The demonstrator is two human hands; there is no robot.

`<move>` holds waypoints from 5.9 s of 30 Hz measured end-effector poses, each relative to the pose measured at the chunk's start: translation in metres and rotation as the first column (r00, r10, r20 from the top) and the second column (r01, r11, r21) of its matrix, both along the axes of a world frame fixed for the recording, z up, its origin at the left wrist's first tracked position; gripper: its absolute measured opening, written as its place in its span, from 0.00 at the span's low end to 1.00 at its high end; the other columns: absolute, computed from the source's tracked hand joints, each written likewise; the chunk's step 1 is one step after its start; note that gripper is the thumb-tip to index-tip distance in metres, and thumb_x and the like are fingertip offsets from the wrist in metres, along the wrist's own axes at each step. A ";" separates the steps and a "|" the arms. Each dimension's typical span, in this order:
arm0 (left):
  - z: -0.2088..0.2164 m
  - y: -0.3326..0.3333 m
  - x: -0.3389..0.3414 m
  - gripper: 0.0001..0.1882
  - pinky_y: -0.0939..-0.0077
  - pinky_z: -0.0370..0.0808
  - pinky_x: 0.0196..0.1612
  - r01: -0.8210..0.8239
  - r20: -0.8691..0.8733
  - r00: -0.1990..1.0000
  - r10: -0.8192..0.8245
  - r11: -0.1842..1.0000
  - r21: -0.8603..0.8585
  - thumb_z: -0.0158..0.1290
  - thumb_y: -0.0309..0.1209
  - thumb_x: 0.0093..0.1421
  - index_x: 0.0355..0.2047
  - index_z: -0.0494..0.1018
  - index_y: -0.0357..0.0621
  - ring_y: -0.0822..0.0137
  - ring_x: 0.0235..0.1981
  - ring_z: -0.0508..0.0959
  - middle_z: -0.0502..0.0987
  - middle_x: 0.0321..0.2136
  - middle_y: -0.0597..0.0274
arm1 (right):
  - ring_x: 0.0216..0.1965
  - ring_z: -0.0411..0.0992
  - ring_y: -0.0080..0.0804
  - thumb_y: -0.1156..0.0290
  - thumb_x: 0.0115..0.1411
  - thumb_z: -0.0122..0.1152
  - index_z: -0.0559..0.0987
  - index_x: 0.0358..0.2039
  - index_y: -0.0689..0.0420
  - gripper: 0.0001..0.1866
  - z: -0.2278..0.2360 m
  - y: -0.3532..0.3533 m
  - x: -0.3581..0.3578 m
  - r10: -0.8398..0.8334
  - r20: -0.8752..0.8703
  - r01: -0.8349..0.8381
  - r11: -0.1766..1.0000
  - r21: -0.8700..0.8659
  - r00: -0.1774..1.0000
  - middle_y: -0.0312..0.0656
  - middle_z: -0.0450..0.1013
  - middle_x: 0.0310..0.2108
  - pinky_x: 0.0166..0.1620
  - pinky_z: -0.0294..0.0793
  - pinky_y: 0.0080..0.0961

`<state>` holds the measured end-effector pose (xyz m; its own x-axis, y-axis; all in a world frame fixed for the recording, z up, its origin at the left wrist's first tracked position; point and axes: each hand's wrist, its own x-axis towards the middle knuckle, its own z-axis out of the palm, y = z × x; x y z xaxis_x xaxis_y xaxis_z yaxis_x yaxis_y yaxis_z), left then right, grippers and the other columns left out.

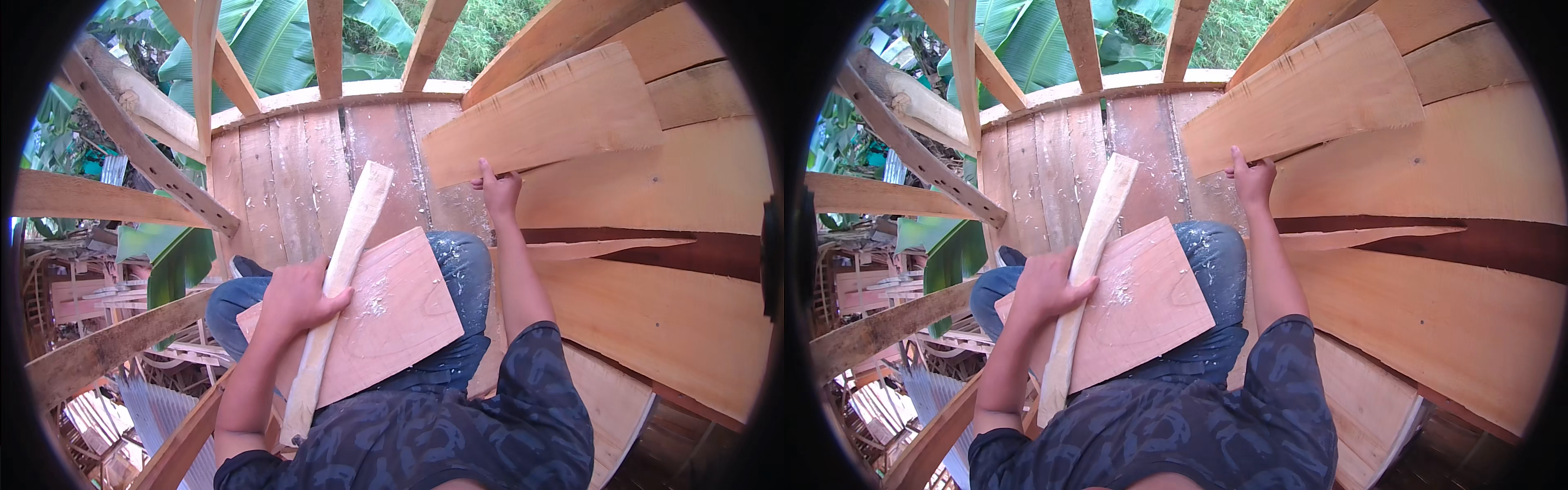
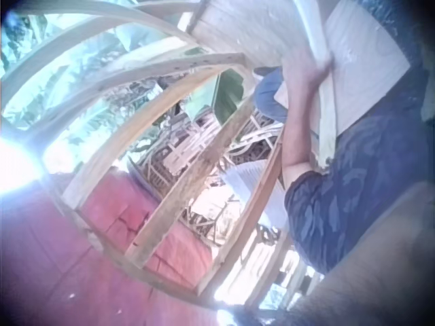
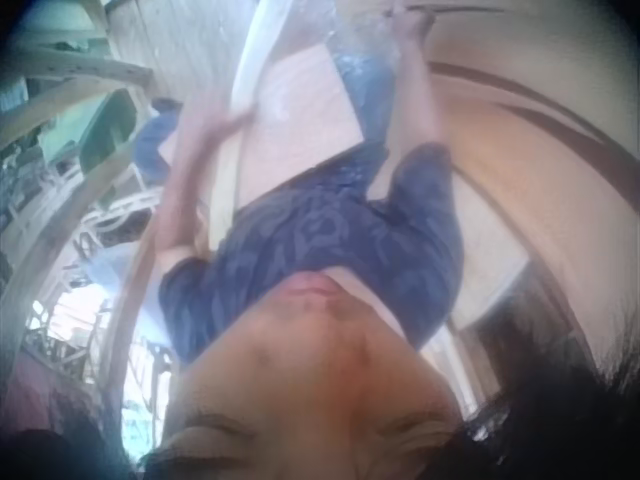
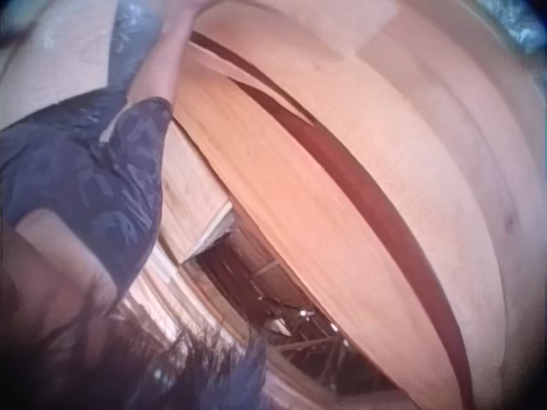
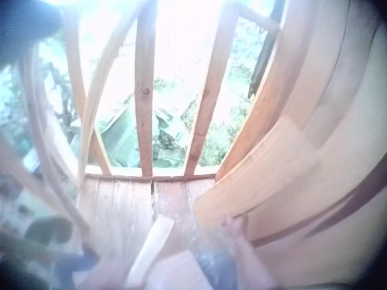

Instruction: The person sits cross-legged on a wooden structure and repeatedly wipes the surface with both hands to remove sawdust and debris. They occasionally pick up small wood pieces and place them aside.

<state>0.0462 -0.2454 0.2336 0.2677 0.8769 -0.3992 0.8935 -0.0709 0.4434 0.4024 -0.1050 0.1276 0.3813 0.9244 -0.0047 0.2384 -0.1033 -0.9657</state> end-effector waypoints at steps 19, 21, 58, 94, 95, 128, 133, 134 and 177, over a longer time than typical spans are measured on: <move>0.005 0.003 -0.004 0.32 0.55 0.75 0.37 0.022 0.030 0.999 -0.020 0.997 -0.073 0.53 0.57 0.51 0.38 0.76 0.37 0.45 0.32 0.80 0.79 0.27 0.44 | 0.21 0.77 0.30 0.69 0.61 0.64 0.74 0.45 0.71 0.18 -0.024 0.012 0.011 -0.017 -0.023 0.015 0.996 -0.084 1.000 0.49 0.77 0.31 0.22 0.81 0.22; 0.006 0.003 -0.002 0.33 0.55 0.75 0.38 0.029 0.012 1.000 -0.028 0.997 -0.065 0.53 0.58 0.51 0.40 0.76 0.38 0.45 0.33 0.80 0.79 0.28 0.43 | 0.21 0.77 0.30 0.67 0.61 0.65 0.74 0.47 0.70 0.20 -0.028 0.015 0.013 -0.038 -0.019 0.035 0.986 -0.164 0.999 0.48 0.77 0.33 0.20 0.79 0.21; 0.017 0.223 0.017 0.33 0.57 0.75 0.38 0.209 -0.052 0.978 -0.203 0.951 0.227 0.52 0.55 0.51 0.34 0.76 0.30 0.49 0.32 0.80 0.79 0.29 0.39 | 0.43 0.69 0.25 0.53 0.71 0.45 0.72 0.46 0.68 0.26 0.041 0.011 -0.083 0.218 -0.346 -0.261 0.962 -0.081 0.913 0.43 0.74 0.40 0.50 0.68 0.24; -0.182 0.307 -0.004 0.39 0.59 0.72 0.48 0.292 0.021 0.949 -0.315 0.900 0.323 0.53 0.56 0.51 0.52 0.71 0.33 0.51 0.46 0.76 0.76 0.40 0.44 | 0.47 0.71 0.34 0.56 0.73 0.40 0.73 0.49 0.72 0.27 -0.124 0.086 -0.110 0.129 -0.151 -0.169 0.941 -0.294 0.980 0.49 0.75 0.46 0.53 0.68 0.29; -0.183 0.306 -0.003 0.40 0.59 0.70 0.50 0.318 -0.063 0.946 -0.317 0.879 0.356 0.54 0.56 0.51 0.53 0.69 0.34 0.53 0.48 0.75 0.76 0.41 0.46 | 0.46 0.72 0.34 0.56 0.73 0.40 0.73 0.49 0.72 0.27 -0.122 0.085 -0.112 0.151 -0.122 -0.180 0.945 -0.274 0.981 0.49 0.75 0.45 0.52 0.68 0.29; -0.206 0.272 0.001 0.32 0.60 0.62 0.58 0.324 -0.266 0.943 -0.200 0.738 0.592 0.56 0.52 0.55 0.52 0.66 0.43 0.57 0.53 0.68 0.69 0.45 0.54 | 0.59 0.66 0.58 0.54 0.57 0.57 0.58 0.58 0.80 0.42 -0.101 0.136 -0.117 0.497 0.259 -0.192 0.686 -0.702 0.828 0.71 0.65 0.56 0.62 0.64 0.37; -0.200 0.251 0.006 0.34 0.53 0.59 0.62 0.166 -0.210 0.977 -0.042 0.768 0.618 0.54 0.51 0.57 0.59 0.63 0.46 0.54 0.60 0.65 0.68 0.53 0.49 | 0.59 0.67 0.55 0.53 0.55 0.62 0.63 0.58 0.75 0.41 -0.084 0.123 -0.108 0.589 0.285 -0.304 0.702 -0.644 0.756 0.67 0.67 0.56 0.62 0.64 0.38; -0.193 0.242 0.012 0.35 0.51 0.58 0.63 0.106 -0.167 0.986 -0.003 0.786 0.609 0.54 0.51 0.57 0.60 0.63 0.47 0.53 0.61 0.64 0.67 0.55 0.48 | 0.59 0.67 0.54 0.53 0.55 0.62 0.65 0.57 0.73 0.40 -0.075 0.109 -0.110 0.575 0.321 -0.323 0.747 -0.582 0.752 0.66 0.67 0.55 0.62 0.64 0.38; -0.086 -0.120 0.036 0.18 0.25 0.31 0.64 0.095 -0.186 0.982 0.027 0.783 0.614 0.57 0.44 0.55 0.42 0.75 0.52 0.57 0.64 0.61 0.69 0.51 0.59 | 0.69 0.54 0.42 0.52 0.56 0.61 0.70 0.59 0.50 0.32 0.031 -0.229 -0.087 0.509 0.854 -0.702 0.646 -0.299 0.105 0.49 0.59 0.65 0.68 0.31 0.64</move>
